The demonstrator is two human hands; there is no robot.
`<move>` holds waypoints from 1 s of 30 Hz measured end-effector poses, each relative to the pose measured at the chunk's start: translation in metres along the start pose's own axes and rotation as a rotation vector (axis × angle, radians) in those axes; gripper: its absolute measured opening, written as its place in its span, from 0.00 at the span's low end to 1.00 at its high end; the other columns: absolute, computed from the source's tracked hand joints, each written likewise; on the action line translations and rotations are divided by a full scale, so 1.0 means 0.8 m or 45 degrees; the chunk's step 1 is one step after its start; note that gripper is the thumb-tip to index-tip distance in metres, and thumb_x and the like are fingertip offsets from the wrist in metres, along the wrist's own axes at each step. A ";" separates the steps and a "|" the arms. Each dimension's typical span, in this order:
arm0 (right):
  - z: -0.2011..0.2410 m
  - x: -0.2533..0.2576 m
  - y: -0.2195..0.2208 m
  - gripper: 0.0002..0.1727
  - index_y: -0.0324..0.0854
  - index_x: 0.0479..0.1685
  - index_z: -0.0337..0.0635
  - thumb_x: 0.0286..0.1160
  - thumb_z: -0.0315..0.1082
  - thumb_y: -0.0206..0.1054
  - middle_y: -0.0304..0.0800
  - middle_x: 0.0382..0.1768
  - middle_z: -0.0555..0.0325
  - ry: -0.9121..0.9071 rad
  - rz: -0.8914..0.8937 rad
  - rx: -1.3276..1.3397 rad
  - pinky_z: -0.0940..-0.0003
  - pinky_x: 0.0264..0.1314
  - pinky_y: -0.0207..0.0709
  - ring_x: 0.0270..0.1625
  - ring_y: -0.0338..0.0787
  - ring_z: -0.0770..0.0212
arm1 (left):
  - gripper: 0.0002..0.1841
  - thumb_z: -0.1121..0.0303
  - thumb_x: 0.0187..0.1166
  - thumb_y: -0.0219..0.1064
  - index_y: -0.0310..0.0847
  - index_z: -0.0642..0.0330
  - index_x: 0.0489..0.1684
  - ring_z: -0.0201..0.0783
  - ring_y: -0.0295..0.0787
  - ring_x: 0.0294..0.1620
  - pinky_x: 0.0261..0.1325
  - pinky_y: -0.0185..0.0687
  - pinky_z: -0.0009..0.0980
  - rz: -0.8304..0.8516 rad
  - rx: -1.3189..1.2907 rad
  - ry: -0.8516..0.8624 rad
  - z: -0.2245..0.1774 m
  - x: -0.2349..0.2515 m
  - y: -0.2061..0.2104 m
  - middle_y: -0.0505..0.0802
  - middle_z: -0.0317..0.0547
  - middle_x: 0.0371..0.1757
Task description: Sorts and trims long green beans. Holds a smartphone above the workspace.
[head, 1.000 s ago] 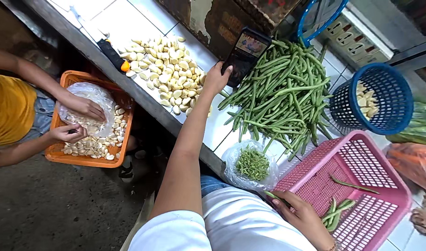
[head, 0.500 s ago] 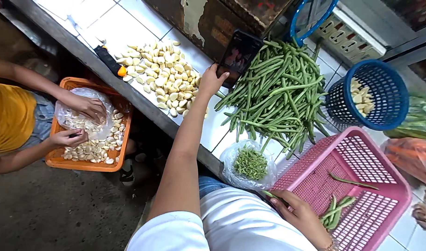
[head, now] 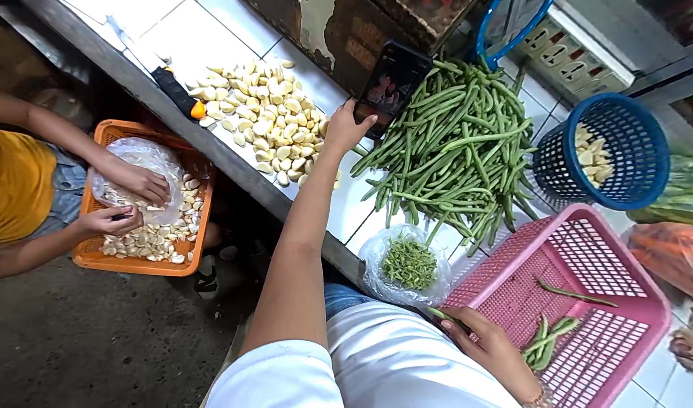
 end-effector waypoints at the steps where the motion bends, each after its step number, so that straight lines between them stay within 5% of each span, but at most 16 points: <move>1: 0.000 0.000 0.000 0.21 0.92 0.47 0.31 0.78 0.39 0.58 0.93 0.37 0.44 -0.001 0.000 0.002 0.69 0.46 0.83 0.38 0.91 0.56 | 0.37 0.54 0.82 0.70 0.64 0.72 0.83 0.59 0.73 0.81 0.84 0.65 0.52 0.002 0.003 0.011 0.001 0.001 0.000 0.77 0.69 0.79; 8: 0.001 0.002 0.001 0.20 0.91 0.47 0.30 0.79 0.38 0.58 0.92 0.37 0.43 0.018 0.031 -0.012 0.66 0.47 0.83 0.39 0.91 0.54 | 0.41 0.64 0.75 0.76 0.59 0.71 0.86 0.59 0.70 0.84 0.86 0.62 0.49 0.035 0.045 0.012 0.004 0.003 0.002 0.74 0.69 0.82; 25: 0.003 0.004 0.001 0.20 0.92 0.47 0.31 0.78 0.39 0.58 0.94 0.39 0.43 0.030 0.015 -0.010 0.63 0.48 0.84 0.40 0.92 0.52 | 0.36 0.57 0.82 0.70 0.64 0.74 0.82 0.59 0.72 0.82 0.85 0.62 0.51 0.003 0.062 -0.006 0.004 0.006 0.005 0.76 0.70 0.79; 30: 0.001 0.003 0.001 0.19 0.92 0.46 0.31 0.77 0.37 0.59 0.94 0.39 0.42 0.046 -0.017 0.028 0.60 0.47 0.85 0.40 0.92 0.51 | 0.41 0.60 0.77 0.74 0.59 0.71 0.87 0.65 0.72 0.79 0.78 0.72 0.51 -0.314 -0.203 0.085 -0.019 -0.023 -0.007 0.67 0.74 0.84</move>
Point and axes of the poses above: each hand's wrist, its own x-axis towards the middle knuckle, its own y-axis out of the palm, z = x × y, the point moved 5 cm from there along x, towards the middle knuckle
